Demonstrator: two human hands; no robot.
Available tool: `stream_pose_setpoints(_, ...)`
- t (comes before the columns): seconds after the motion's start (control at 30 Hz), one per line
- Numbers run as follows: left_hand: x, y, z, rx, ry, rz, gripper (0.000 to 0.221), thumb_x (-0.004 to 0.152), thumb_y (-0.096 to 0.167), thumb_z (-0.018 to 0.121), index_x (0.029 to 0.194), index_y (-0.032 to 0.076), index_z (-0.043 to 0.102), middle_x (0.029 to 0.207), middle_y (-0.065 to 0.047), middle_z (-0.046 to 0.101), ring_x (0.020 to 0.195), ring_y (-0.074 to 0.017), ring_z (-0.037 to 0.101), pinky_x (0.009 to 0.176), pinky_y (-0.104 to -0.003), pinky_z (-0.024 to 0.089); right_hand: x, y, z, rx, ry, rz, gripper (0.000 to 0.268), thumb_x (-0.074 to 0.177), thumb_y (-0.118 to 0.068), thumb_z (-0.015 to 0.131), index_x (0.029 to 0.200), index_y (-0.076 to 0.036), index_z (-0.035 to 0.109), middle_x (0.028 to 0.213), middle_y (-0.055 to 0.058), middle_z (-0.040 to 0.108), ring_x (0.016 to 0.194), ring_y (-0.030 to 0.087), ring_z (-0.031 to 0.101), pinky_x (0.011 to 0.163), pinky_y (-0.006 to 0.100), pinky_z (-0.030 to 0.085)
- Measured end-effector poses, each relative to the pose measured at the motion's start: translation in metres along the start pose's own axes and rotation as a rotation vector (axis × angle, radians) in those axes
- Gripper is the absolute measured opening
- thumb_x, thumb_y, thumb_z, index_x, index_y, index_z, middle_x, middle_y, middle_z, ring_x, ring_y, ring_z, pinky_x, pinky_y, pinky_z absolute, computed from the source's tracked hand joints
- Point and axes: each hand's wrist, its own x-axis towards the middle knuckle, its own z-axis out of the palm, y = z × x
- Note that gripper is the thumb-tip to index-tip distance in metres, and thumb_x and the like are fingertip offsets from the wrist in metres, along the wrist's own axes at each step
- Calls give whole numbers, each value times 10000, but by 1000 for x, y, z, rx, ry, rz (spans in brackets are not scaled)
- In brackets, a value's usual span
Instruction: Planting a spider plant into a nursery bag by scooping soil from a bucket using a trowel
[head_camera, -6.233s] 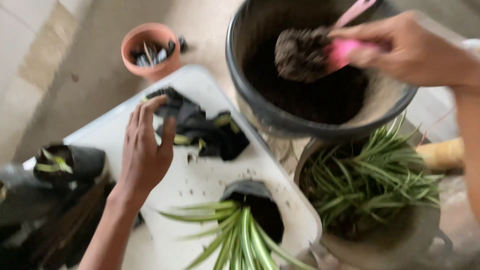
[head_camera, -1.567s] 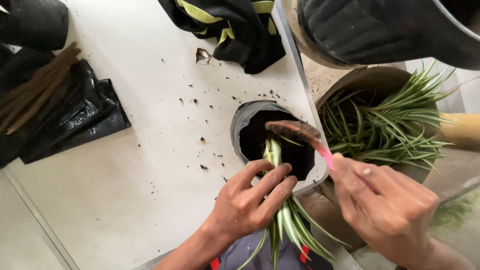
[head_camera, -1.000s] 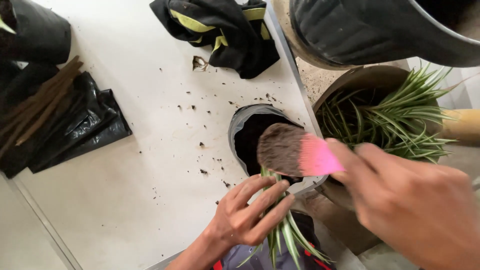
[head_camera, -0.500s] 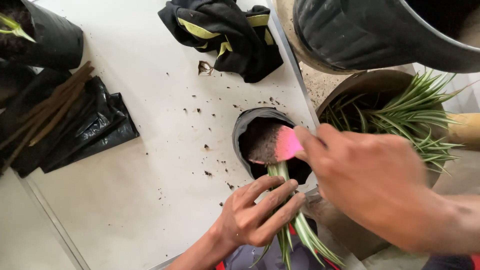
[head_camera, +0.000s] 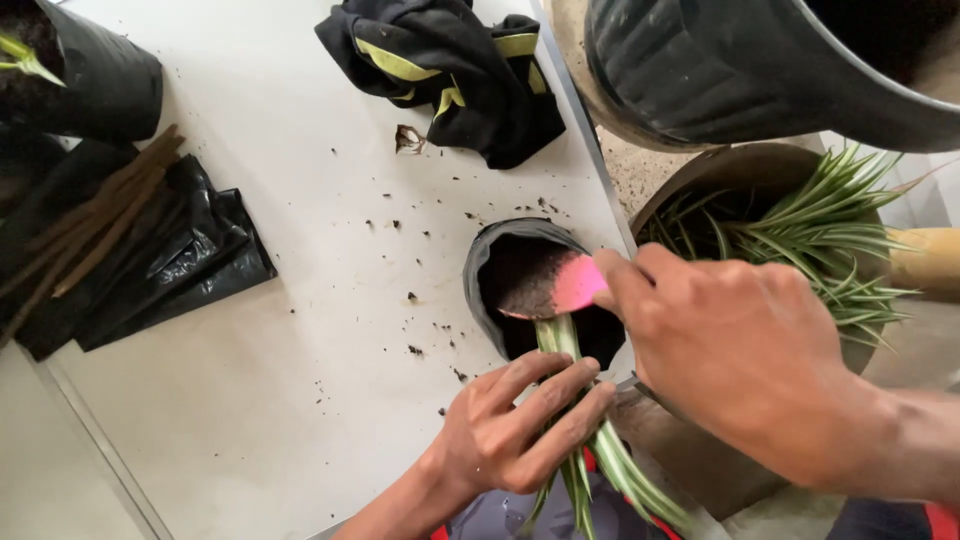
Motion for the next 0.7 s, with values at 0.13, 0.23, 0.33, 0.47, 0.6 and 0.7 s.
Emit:
stream_pose_setpoints(0.13, -1, 0, -1, 6, -4, -6, 136, 1034, 32, 590, 1047, -23, 713, 1005, -180, 739, 788, -298, 706, 652, -344, 611, -13, 0, -8, -49, 91, 22, 211, 1040, -422, 553, 1194, -329, 664, 681, -115, 564, 364, 185, 638, 282, 369, 432)
stream_pose_setpoints(0.23, -1, -1, -3, -1, -16, -8, 132, 1028, 20, 597, 1056, -32, 715, 1016, -187, 726, 785, -315, 688, 663, -365, 611, 4, -4, 4, 28, -70, 11, 95, 953, -188, 535, 994, -267, 567, 665, -73, 603, 464, 237, 710, 343, 388, 492)
stream_pose_setpoints(0.33, -2, -1, -2, 0, -5, -12, 137, 1026, 31, 596, 1050, -22, 721, 1014, -175, 736, 793, -300, 700, 656, -347, 614, -14, 6, -7, -4, -50, 83, 86, 1021, -344, 535, 1059, -325, 610, 679, -107, 584, 418, 259, 695, 337, 433, 505)
stream_pose_setpoints(0.47, -2, -4, -4, -14, 24, -15, 104, 1010, 8, 614, 1028, -38, 706, 973, -183, 728, 755, -311, 701, 658, -354, 627, -1, 16, -5, 134, -447, 112, 222, 979, -203, 422, 1154, -241, 554, 808, -17, 703, 676, 369, 782, 535, 509, 620)
stream_pose_setpoints(0.6, -7, -6, -9, -37, 10, -36, 90, 1006, -1, 622, 1027, -39, 701, 980, -187, 728, 775, -317, 706, 649, -353, 621, -22, 21, 13, 90, -290, 173, 153, 978, -383, 478, 1106, -384, 562, 779, -137, 682, 583, 342, 766, 469, 506, 568)
stream_pose_setpoints(0.7, -8, -10, -10, -48, 27, -34, 92, 1007, 6, 620, 1032, -38, 697, 973, -188, 728, 774, -317, 708, 639, -357, 619, -35, 26, 16, 21, -274, 173, 216, 955, -388, 495, 1166, -393, 544, 771, -143, 661, 592, 314, 772, 457, 467, 571)
